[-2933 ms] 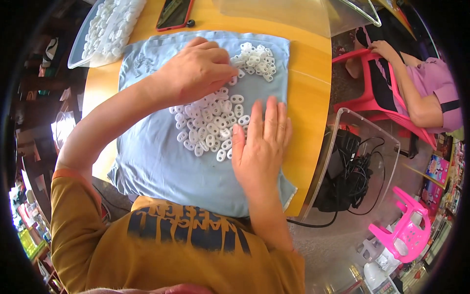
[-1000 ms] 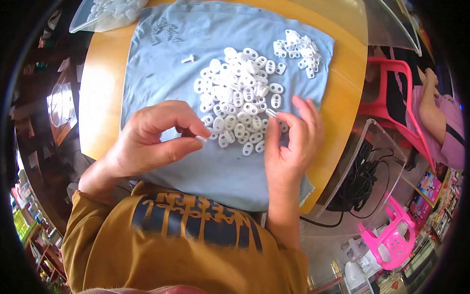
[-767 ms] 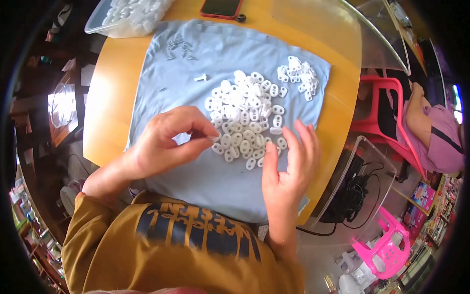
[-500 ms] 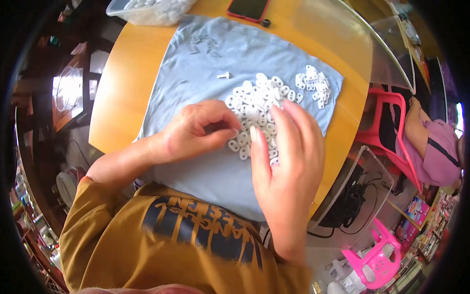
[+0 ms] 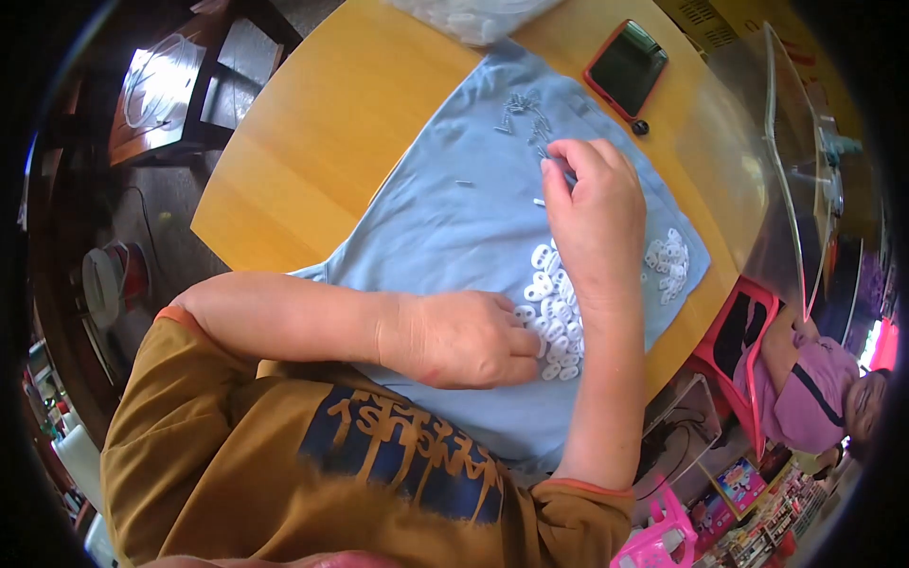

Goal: The person assembles plastic cord lock stoppers by inserting small metal springs into plastic toggle pieces by hand. The person then handles and arranges the plastic components on a cloth on the table.

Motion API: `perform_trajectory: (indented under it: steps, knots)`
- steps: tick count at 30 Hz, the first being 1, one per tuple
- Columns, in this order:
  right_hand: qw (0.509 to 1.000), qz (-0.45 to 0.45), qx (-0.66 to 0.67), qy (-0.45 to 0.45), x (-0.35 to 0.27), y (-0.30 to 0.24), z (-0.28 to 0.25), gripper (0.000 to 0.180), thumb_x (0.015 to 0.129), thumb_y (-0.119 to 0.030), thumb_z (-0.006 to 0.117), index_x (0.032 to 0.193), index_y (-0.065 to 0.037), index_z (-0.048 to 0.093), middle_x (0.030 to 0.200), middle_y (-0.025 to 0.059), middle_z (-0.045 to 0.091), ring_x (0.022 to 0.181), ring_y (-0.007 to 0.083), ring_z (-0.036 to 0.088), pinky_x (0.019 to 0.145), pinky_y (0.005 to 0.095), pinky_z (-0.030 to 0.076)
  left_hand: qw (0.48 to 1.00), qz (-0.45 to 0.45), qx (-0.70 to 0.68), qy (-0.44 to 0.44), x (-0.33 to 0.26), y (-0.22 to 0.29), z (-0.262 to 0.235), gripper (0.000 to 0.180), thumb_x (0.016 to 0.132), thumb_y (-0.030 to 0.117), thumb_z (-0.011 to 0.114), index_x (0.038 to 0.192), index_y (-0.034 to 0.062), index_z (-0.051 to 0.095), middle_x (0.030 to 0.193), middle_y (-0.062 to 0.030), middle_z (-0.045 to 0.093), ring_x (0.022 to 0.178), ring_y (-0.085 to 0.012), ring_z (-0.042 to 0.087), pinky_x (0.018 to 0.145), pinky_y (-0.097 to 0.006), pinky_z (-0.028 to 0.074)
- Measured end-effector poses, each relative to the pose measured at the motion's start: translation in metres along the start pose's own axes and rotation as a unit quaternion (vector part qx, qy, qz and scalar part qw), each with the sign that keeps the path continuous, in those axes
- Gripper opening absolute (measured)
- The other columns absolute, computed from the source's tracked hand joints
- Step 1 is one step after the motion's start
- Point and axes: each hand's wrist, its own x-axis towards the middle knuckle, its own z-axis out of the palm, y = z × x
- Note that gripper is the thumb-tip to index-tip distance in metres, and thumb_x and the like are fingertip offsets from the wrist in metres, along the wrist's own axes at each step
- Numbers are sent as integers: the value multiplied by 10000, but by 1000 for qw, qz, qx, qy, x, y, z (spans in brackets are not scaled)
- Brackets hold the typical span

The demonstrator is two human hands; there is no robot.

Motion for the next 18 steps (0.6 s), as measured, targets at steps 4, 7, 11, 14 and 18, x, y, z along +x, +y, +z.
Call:
perform_trajectory:
  steps: [4,7,11,14,18]
  knots:
    - [996,-38,-85,-1,5,-8,4,83,739,-66,614,812,-27,604,802,101,591,763,287,560,680,374,450,1000,3,-11,1,-6,-1,1,160,704,164,530,811,45,523,798,-90,524,722,-257,577,694,-370,453]
    - [978,-120,-171,12,8,-6,6,74,721,-56,617,791,-38,605,792,93,592,757,281,562,665,374,452,1000,2,-27,12,-5,-2,5,171,693,174,536,800,43,522,791,-96,529,724,-263,579,695,-375,453]
    - [970,-134,-202,21,8,-4,6,71,709,-37,607,780,-45,603,786,84,592,748,273,564,653,371,456,999,-5,-36,-1,-4,-2,3,168,691,178,541,788,43,515,787,-97,528,721,-266,579,695,-379,451]
    - [983,-111,-144,21,8,0,5,65,717,-31,599,782,-39,595,781,80,590,737,276,561,636,366,457,999,-13,-30,-1,-4,0,0,146,687,162,550,776,47,537,781,-93,558,727,-270,595,681,-377,461]
    - [997,-40,-65,6,4,-2,1,91,729,0,588,817,-20,585,805,94,590,744,271,570,650,352,464,1000,-22,-22,3,-4,1,2,130,686,152,558,771,53,562,779,-90,589,738,-273,611,669,-377,472]
